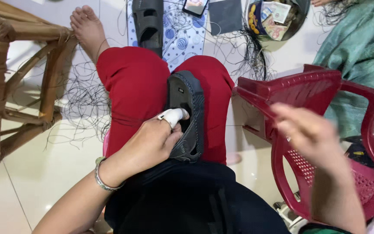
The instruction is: The person sits on the floor and sews a black sandal resting on their lap. They use a needle and thread to stitch the sole, pulling the thread through the material repeatedly.
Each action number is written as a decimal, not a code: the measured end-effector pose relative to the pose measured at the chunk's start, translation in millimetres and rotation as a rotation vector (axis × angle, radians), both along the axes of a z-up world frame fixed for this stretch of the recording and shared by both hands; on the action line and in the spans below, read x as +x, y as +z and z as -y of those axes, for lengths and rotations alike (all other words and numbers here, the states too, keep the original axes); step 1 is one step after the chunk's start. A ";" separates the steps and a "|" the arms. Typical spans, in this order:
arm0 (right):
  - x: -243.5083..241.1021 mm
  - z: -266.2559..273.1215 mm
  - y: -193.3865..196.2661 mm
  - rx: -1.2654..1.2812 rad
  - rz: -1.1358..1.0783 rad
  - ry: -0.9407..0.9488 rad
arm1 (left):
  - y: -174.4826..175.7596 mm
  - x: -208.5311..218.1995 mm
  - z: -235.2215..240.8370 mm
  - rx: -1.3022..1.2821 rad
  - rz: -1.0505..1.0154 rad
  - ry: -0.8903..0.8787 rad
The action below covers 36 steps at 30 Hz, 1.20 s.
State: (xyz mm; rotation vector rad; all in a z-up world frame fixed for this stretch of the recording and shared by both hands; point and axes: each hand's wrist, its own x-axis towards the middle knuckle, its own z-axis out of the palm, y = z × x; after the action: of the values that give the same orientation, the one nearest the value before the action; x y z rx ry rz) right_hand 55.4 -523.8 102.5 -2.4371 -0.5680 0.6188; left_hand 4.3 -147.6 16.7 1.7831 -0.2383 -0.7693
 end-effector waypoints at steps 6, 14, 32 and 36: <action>-46.6 -69.8 -48.6 -0.042 -0.026 0.290 | 41.1 4.2 -31.7 -0.088 0.212 0.381; -48.9 -87.0 -46.1 -0.151 0.102 0.352 | 19.0 -13.5 -25.4 -0.174 -0.145 0.022; -45.5 -125.0 -51.9 -0.125 0.308 0.322 | 29.3 0.1 -15.6 -0.284 0.148 -0.041; -46.2 -118.4 -57.1 -0.047 0.283 0.244 | 1.0 1.3 -9.3 0.287 0.536 -0.185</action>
State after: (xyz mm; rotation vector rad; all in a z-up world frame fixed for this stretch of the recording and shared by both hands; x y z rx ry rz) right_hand 9.2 -405.3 45.5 -2.5380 -0.9861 0.3857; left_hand 5.5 -138.3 17.7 2.2444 -0.6826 -0.4516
